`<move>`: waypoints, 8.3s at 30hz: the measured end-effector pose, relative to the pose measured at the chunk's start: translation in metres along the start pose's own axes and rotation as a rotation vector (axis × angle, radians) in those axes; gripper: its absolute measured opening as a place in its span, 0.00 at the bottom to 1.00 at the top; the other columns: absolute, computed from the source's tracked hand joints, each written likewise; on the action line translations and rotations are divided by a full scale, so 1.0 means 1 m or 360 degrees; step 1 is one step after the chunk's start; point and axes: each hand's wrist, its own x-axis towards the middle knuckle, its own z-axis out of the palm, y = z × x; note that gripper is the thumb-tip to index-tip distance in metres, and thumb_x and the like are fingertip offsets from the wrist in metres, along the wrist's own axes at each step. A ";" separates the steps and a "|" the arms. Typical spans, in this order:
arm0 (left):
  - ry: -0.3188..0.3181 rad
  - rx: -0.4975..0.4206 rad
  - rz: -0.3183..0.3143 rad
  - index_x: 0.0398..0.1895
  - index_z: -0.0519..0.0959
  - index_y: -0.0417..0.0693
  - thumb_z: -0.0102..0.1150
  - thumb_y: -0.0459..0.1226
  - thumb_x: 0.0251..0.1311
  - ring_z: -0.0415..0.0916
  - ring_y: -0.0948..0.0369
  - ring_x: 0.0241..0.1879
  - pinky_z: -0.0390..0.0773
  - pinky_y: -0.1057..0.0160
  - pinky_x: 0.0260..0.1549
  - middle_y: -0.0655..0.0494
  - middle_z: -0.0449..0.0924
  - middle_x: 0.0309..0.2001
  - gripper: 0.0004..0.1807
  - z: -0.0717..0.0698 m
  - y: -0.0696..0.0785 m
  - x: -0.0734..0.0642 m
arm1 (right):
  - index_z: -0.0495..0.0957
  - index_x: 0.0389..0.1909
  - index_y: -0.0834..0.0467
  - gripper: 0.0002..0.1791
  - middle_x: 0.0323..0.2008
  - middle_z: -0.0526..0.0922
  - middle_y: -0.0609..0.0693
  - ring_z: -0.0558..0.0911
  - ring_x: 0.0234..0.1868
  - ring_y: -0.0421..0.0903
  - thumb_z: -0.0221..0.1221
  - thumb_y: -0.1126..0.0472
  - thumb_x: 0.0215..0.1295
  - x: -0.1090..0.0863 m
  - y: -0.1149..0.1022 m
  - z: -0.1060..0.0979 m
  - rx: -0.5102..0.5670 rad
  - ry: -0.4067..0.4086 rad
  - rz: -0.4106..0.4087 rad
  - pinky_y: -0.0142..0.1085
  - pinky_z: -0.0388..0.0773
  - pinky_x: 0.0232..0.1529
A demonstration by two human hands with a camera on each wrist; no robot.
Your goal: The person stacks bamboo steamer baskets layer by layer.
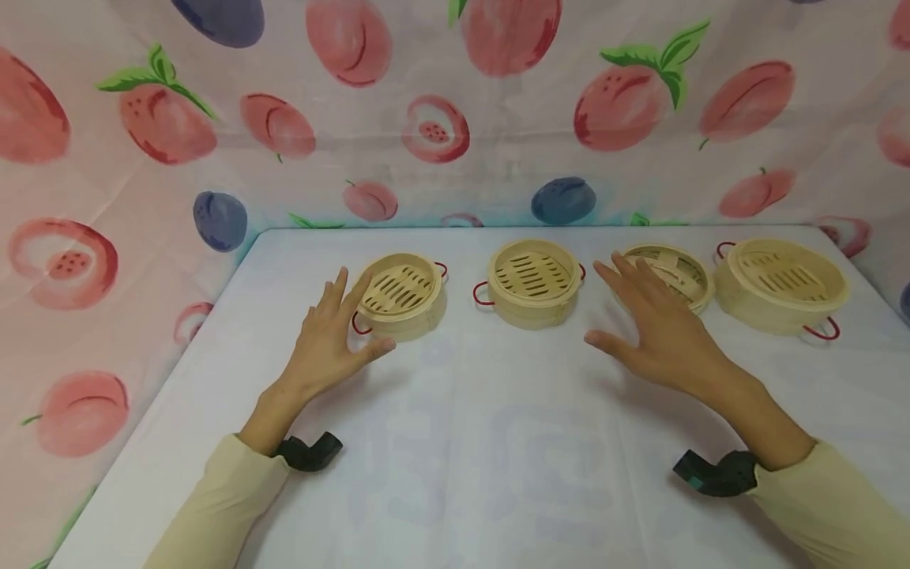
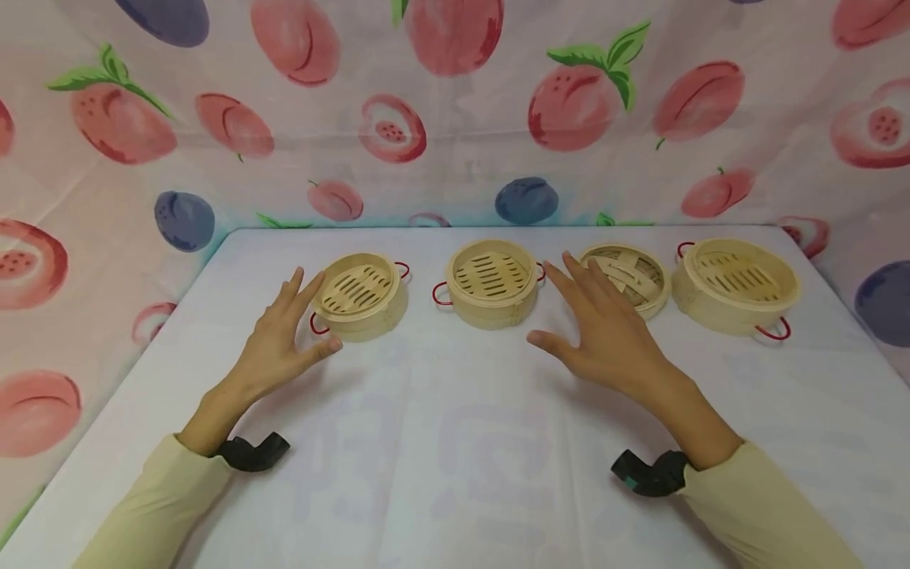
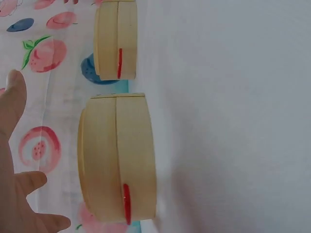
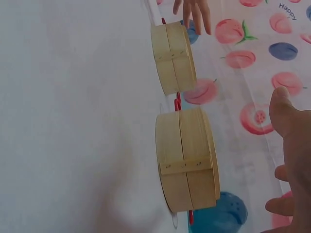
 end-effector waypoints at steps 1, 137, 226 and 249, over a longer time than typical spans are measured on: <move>0.0008 -0.0011 -0.0005 0.76 0.47 0.61 0.62 0.61 0.53 0.40 0.34 0.69 0.46 0.25 0.57 0.39 0.39 0.74 0.52 0.002 -0.001 0.000 | 0.49 0.75 0.47 0.49 0.75 0.47 0.52 0.46 0.73 0.60 0.63 0.40 0.58 0.001 -0.001 0.001 -0.0001 0.0013 -0.0018 0.71 0.55 0.56; -0.0247 -0.1435 0.0272 0.38 0.78 0.41 0.74 0.25 0.37 0.66 0.56 0.46 0.72 0.57 0.41 0.48 0.69 0.62 0.21 0.076 0.084 0.000 | 0.77 0.46 0.56 0.27 0.54 0.75 0.53 0.75 0.50 0.42 0.74 0.69 0.41 -0.025 -0.014 0.044 0.1232 -0.0022 -0.0216 0.34 0.80 0.44; -0.0165 -0.1350 0.0544 0.48 0.75 0.35 0.71 0.20 0.40 0.65 0.45 0.61 0.70 0.52 0.57 0.35 0.65 0.60 0.27 0.079 0.084 -0.003 | 0.63 0.66 0.63 0.24 0.65 0.60 0.63 0.60 0.66 0.63 0.51 0.71 0.70 0.053 0.034 0.031 0.0806 -0.0090 -0.0073 0.61 0.60 0.60; -0.0160 -0.1382 0.0544 0.50 0.76 0.41 0.72 0.25 0.41 0.64 0.51 0.63 0.69 0.56 0.58 0.46 0.66 0.62 0.28 0.093 0.067 0.000 | 0.67 0.59 0.59 0.18 0.68 0.58 0.63 0.48 0.72 0.61 0.52 0.66 0.71 0.055 0.052 0.055 0.0708 -0.0033 -0.0251 0.62 0.47 0.66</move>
